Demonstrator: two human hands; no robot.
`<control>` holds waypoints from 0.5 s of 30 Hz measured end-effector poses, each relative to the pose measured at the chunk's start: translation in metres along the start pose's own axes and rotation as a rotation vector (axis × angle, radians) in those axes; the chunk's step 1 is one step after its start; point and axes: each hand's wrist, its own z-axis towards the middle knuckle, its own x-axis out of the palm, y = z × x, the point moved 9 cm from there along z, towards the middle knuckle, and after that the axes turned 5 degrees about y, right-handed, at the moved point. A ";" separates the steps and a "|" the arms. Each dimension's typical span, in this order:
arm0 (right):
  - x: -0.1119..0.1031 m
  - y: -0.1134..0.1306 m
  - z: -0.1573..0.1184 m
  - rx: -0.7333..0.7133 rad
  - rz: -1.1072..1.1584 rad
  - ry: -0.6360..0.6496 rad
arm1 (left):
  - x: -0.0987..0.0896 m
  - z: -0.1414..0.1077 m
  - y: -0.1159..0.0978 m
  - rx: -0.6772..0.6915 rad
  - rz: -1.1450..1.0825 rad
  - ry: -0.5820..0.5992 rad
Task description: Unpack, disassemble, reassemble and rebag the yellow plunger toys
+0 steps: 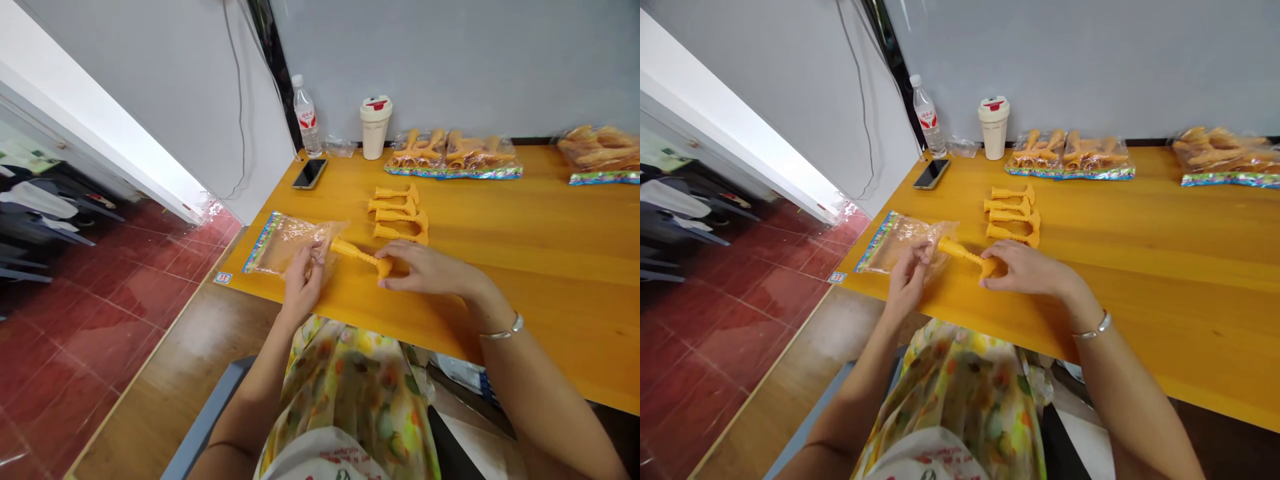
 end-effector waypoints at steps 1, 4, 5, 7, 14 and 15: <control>0.003 0.003 0.001 -0.006 0.018 0.019 | 0.003 -0.001 -0.007 0.028 0.018 0.016; 0.012 0.009 0.006 0.001 0.031 0.039 | 0.013 -0.004 -0.027 0.100 0.123 0.085; 0.013 0.010 0.008 0.004 0.030 0.027 | 0.016 -0.005 -0.033 0.123 0.153 0.107; 0.016 0.016 0.012 -0.019 0.069 0.004 | 0.023 -0.009 -0.046 0.171 0.159 0.145; 0.039 0.013 0.029 0.047 0.803 0.012 | 0.037 -0.015 -0.078 0.338 0.029 0.195; 0.046 0.009 0.030 0.095 0.918 0.021 | 0.037 -0.015 -0.080 0.346 0.023 0.191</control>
